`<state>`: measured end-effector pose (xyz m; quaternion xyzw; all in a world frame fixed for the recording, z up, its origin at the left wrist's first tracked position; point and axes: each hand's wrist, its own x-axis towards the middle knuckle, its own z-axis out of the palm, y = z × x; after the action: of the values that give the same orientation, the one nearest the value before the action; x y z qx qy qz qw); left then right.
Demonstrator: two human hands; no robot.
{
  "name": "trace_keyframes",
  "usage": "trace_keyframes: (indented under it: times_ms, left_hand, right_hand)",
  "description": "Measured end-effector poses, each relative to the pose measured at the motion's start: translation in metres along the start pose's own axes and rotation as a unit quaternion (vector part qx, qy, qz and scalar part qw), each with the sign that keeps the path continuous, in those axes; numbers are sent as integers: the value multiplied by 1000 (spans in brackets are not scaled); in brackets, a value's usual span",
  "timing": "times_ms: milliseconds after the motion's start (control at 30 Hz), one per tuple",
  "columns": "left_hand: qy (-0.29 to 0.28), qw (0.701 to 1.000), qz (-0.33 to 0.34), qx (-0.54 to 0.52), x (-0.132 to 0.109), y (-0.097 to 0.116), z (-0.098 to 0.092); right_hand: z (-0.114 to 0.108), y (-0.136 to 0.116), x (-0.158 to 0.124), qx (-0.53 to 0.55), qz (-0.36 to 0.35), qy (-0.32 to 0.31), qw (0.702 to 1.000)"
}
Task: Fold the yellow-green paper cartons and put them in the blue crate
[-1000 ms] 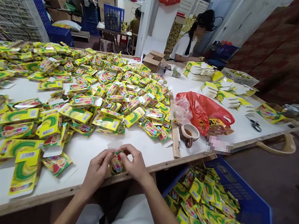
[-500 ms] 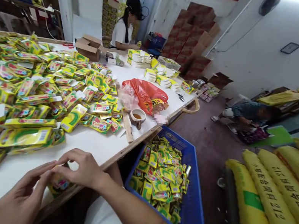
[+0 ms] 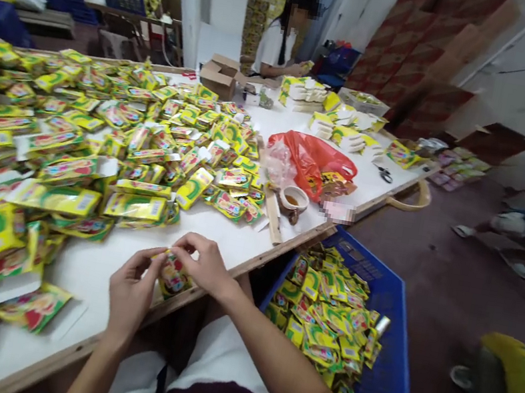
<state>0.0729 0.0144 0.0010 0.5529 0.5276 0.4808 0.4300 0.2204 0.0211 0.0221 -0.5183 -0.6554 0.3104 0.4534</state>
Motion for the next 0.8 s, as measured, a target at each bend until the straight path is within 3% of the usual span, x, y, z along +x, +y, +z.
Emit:
trace_keyframes:
  times_ms: [200, 333, 400, 467, 533, 667, 733, 800]
  left_hand:
    - [-40, 999, 30, -16, -7, -7, -7]
    - [-55, 996, 67, 1, -9, -2, -8]
    - [-74, 992, 93, 29, -7, 3, -10]
    - [-69, 986, 129, 82, 3, 7, -16]
    - [-36, 970, 175, 167, 22, 9, -22]
    - [-25, 899, 222, 376, 77, 4, -31]
    - [-44, 862, 213, 458, 99, 1, -30]
    - [-65, 835, 212, 504, 112, 2, -29]
  right_hand:
    - [1, 9, -13, 85, 20, -7, 996]
    - [6, 7, -10, 78, 17, -15, 997]
    - [-5, -1, -13, 51, -2, -1, 999]
    - [-36, -12, -24, -7, -10, 48, 999]
    - [-85, -21, -44, -109, 23, 107, 988]
    - [-184, -20, -94, -377, 149, 58, 912]
    - [-201, -17, -110, -407, 179, 33, 895]
    - [-189, -17, -114, -349, 196, -3, 916]
